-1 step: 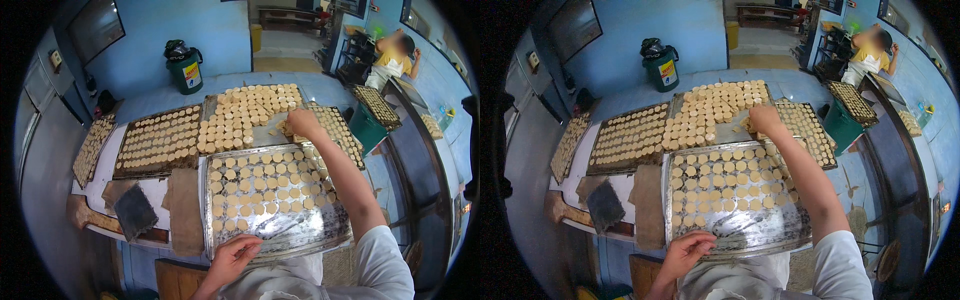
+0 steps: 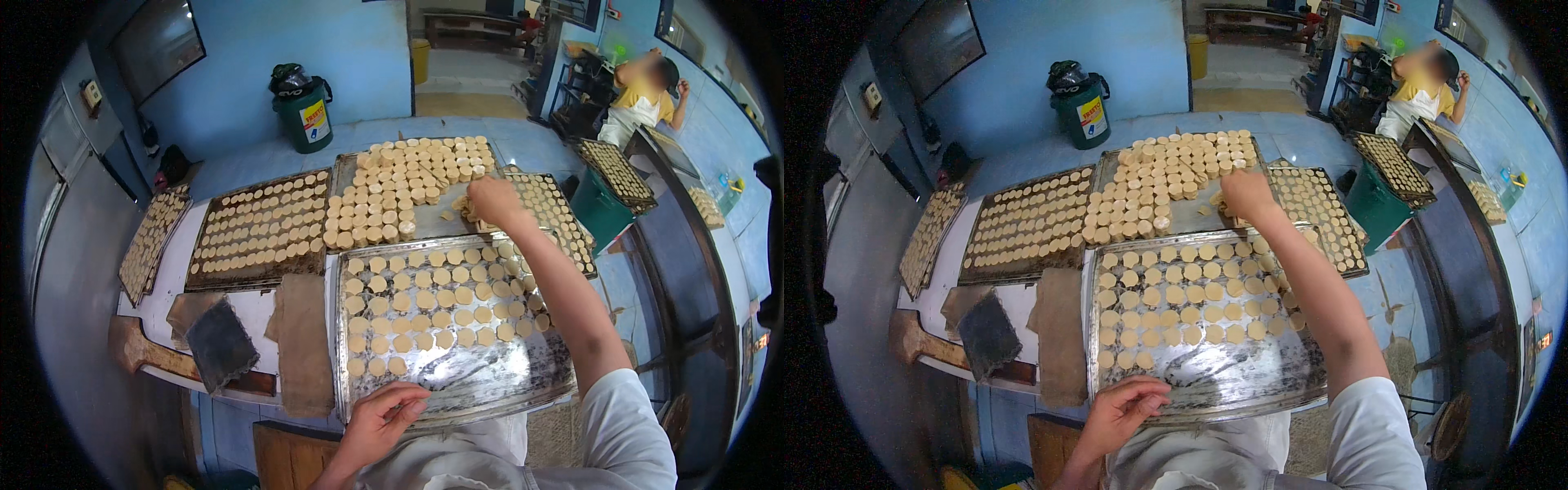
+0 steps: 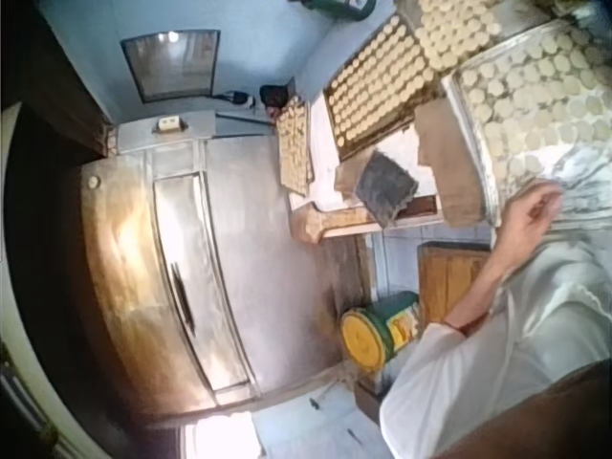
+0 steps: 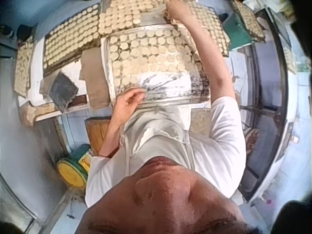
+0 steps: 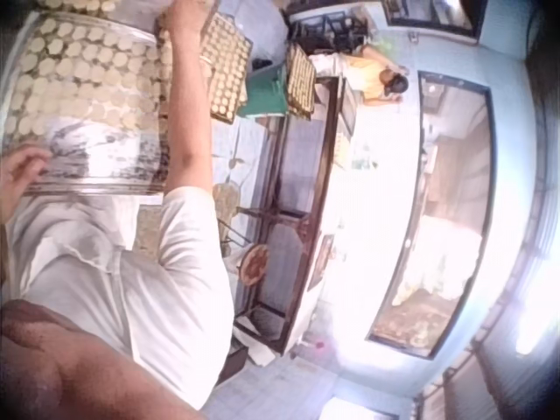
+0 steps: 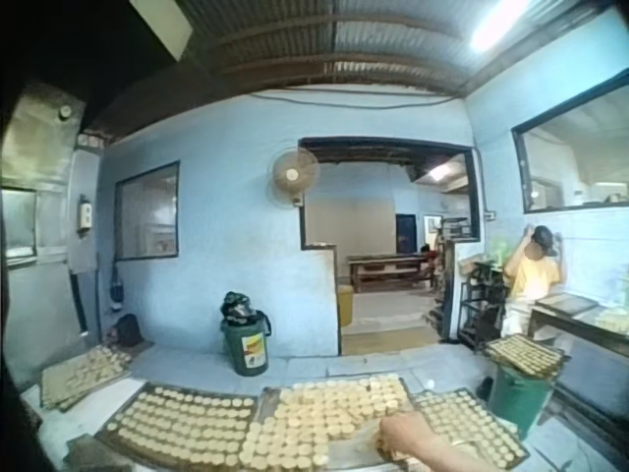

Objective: The person places a lid on a container, then wipes their hands with a cloth. They proceed to pick up small round dough pieces and sandwich them together with a filling, placing the assembled cookies onto metal baking trays.

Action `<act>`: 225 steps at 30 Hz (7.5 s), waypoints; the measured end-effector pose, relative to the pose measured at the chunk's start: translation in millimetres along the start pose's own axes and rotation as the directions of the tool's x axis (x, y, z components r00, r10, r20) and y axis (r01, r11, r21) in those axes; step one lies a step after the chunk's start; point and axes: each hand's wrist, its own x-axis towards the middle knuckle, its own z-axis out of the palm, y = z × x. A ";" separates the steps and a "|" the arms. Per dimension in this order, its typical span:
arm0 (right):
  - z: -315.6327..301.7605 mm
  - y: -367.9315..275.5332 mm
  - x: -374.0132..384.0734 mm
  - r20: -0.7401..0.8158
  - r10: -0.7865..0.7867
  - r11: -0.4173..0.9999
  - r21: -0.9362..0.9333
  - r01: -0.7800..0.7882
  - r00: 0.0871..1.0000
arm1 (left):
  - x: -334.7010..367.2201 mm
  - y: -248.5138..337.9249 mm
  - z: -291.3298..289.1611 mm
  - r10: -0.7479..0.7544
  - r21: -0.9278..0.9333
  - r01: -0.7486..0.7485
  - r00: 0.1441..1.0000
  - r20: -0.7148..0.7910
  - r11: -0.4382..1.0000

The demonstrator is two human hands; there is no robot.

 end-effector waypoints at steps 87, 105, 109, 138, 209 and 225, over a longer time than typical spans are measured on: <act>24.3 -81.3 38.3 -0.051 0.121 0.955 0.277 -0.102 0.991 | -34.3 -5.6 -28.0 0.059 0.039 -0.056 0.994 -0.089 0.998; -115.1 -168.1 -232.5 -0.047 -0.380 0.537 0.802 0.262 0.924 | 2.7 -8.1 -1.8 -0.179 -0.569 0.136 0.984 -0.020 0.811; -112.1 -181.2 -264.4 -0.010 -0.152 0.353 0.933 0.064 0.988 | 8.6 -19.1 0.9 -0.171 -0.559 0.175 0.983 0.059 0.811; -81.0 -185.5 -249.1 0.093 -0.095 0.592 0.806 -0.019 0.991 | -1.7 -21.4 -10.4 -0.113 -0.470 0.044 0.986 -0.119 0.882; -79.1 -83.1 -313.9 0.164 0.271 0.562 0.773 -0.294 0.948 | 51.5 6.5 93.2 -0.152 -0.487 0.180 0.984 0.097 0.855; -75.8 -60.2 -320.0 0.152 0.360 0.585 0.732 -0.350 0.921 | 61.7 8.3 109.7 -0.170 -0.437 0.225 0.972 0.161 0.871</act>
